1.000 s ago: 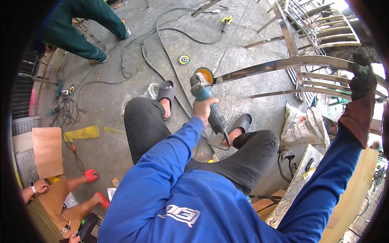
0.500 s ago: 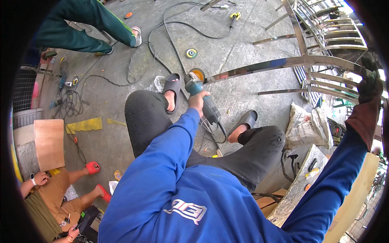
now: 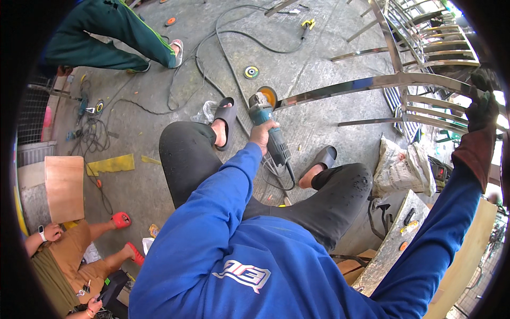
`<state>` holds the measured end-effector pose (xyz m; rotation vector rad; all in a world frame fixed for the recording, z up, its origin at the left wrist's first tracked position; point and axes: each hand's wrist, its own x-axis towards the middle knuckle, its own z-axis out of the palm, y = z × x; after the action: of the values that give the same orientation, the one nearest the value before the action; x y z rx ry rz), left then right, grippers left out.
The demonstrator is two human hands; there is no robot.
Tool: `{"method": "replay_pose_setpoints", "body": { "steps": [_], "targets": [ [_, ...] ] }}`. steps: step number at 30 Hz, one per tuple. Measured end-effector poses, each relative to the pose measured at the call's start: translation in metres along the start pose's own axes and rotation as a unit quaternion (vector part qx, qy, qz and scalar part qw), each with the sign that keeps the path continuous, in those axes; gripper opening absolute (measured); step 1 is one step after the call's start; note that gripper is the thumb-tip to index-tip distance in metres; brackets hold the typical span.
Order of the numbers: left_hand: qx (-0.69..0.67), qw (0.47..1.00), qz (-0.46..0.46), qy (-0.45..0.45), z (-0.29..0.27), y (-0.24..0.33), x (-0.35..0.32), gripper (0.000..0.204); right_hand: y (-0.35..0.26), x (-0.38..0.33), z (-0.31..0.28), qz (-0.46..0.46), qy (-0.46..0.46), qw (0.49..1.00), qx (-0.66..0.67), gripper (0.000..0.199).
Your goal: The person uses an angle grinder to smooth the surface of a metal chair frame. They hold the frame with one hand and operate the grinder with the other, moving along the joints and edges.
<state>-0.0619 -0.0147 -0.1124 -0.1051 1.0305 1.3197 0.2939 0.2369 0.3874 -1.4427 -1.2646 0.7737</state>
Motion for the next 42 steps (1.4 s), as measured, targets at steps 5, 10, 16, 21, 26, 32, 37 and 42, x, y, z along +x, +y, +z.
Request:
{"method": "replay_pose_setpoints", "body": {
  "steps": [5, 10, 16, 21, 26, 32, 37, 42],
  "targets": [
    [-0.044, 0.999, 0.0, 0.026, 0.0, -0.005, 0.002, 0.028, -0.002, 0.0, 0.0, -0.001, 0.001, 1.0, -0.001, 0.036],
    [0.027, 0.998, 0.023, 0.043, 0.023, 0.004, -0.011, 0.032, -0.004, -0.001, 0.005, 0.005, 0.004, 1.0, -0.001, 0.035],
    [0.183, 0.973, 0.116, -0.079, 0.106, 0.035, -0.063, 0.04, -0.008, -0.012, 0.016, 0.012, 0.011, 1.0, 0.019, 0.035],
    [0.253, 0.932, 0.165, -0.199, 0.193, 0.07, -0.1, 0.046, -0.015, -0.02, 0.028, 0.032, 0.013, 0.999, 0.039, 0.035],
    [0.346, 0.881, 0.228, -0.228, 0.254, 0.09, -0.11, 0.05, -0.022, -0.037, 0.036, 0.058, -0.037, 0.992, 0.109, 0.036],
    [0.279, 0.914, 0.147, -0.255, 0.24, 0.093, -0.086, 0.041, -0.02, -0.047, 0.037, 0.048, -0.003, 0.994, 0.095, 0.038],
    [0.324, 0.91, 0.135, -0.22, 0.204, 0.098, -0.094, 0.038, -0.02, -0.042, 0.034, 0.05, -0.024, 0.993, 0.105, 0.04],
    [0.34, 0.886, 0.158, -0.271, 0.25, 0.11, -0.113, 0.041, -0.026, -0.052, 0.045, 0.067, 0.004, 0.993, 0.1, 0.038]
  ]
}}
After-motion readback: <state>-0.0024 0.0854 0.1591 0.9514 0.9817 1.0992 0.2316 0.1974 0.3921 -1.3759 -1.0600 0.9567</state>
